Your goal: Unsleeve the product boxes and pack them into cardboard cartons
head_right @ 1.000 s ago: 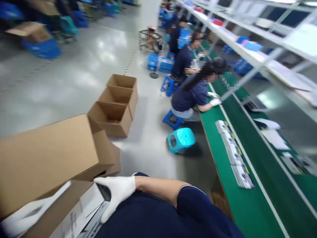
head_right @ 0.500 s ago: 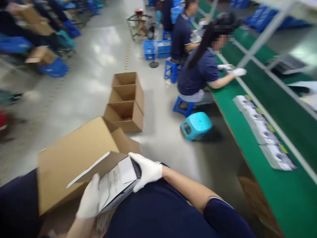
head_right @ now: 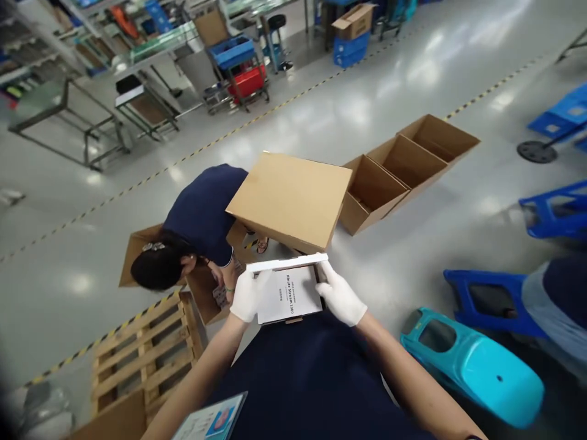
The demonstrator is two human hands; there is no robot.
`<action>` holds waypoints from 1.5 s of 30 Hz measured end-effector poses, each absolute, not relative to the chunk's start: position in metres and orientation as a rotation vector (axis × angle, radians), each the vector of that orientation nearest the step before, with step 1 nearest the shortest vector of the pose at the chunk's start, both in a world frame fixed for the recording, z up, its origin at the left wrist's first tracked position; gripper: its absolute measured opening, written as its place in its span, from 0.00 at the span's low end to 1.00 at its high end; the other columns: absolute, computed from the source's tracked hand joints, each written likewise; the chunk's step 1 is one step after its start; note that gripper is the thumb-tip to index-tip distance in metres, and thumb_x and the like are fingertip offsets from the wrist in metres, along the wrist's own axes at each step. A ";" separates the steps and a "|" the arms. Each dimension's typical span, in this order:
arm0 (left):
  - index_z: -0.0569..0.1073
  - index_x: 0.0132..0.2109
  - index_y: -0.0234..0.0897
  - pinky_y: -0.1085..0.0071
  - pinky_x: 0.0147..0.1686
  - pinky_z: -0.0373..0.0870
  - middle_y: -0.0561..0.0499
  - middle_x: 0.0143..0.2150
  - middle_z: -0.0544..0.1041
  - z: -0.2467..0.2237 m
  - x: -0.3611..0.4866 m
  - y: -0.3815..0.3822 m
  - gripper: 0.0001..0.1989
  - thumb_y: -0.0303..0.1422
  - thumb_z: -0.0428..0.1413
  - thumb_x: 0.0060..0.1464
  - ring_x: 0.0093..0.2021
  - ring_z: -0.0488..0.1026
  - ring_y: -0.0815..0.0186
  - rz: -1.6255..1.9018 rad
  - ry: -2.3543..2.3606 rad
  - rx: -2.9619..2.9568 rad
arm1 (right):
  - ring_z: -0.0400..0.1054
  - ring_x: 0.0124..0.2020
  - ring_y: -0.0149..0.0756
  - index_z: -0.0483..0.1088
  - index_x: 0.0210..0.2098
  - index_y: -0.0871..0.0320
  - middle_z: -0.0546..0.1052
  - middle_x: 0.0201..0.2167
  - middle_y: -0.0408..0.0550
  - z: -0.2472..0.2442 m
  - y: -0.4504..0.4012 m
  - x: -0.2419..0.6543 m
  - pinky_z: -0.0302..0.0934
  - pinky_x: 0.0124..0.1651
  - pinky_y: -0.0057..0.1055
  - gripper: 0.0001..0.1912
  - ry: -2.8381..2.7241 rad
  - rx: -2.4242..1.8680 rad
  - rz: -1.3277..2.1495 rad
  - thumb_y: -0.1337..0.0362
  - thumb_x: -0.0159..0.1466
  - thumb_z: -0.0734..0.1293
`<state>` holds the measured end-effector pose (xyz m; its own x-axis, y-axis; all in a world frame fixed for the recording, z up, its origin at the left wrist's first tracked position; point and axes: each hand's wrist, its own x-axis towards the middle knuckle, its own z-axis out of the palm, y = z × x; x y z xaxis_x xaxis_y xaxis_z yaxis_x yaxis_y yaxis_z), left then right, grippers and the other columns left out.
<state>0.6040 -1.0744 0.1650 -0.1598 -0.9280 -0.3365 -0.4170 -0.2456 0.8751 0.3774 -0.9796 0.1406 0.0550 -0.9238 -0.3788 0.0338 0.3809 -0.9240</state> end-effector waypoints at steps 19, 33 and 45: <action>0.78 0.53 0.36 0.55 0.56 0.71 0.41 0.56 0.79 0.195 0.639 -1.073 0.19 0.43 0.61 0.60 0.55 0.76 0.49 -1.002 -2.001 1.755 | 0.64 0.67 0.53 0.69 0.66 0.49 0.73 0.64 0.48 0.128 -1.054 0.342 0.54 0.73 0.55 0.32 0.894 -1.198 -0.684 0.41 0.70 0.63; 0.70 0.58 0.30 0.50 0.58 0.65 0.34 0.61 0.71 0.228 0.559 -1.047 0.25 0.42 0.60 0.60 0.62 0.65 0.44 -0.473 -3.363 0.805 | 0.74 0.55 0.49 0.73 0.63 0.50 0.82 0.50 0.44 0.126 -1.055 0.345 0.63 0.67 0.50 0.31 0.936 -1.095 -0.671 0.40 0.67 0.67; 0.75 0.44 0.33 0.53 0.50 0.68 0.41 0.42 0.75 0.254 0.575 -1.037 0.14 0.39 0.50 0.67 0.48 0.71 0.50 -0.675 -3.423 0.475 | 0.67 0.64 0.52 0.70 0.66 0.48 0.76 0.61 0.43 0.124 -1.051 0.345 0.61 0.69 0.49 0.31 0.851 -1.082 -0.682 0.41 0.70 0.64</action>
<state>0.5751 -1.0369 0.2542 -0.8938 -0.1821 -0.4099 -0.3241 0.8939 0.3096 0.3449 -1.0507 0.1240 0.5133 -0.8202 -0.2524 0.0667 0.3314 -0.9411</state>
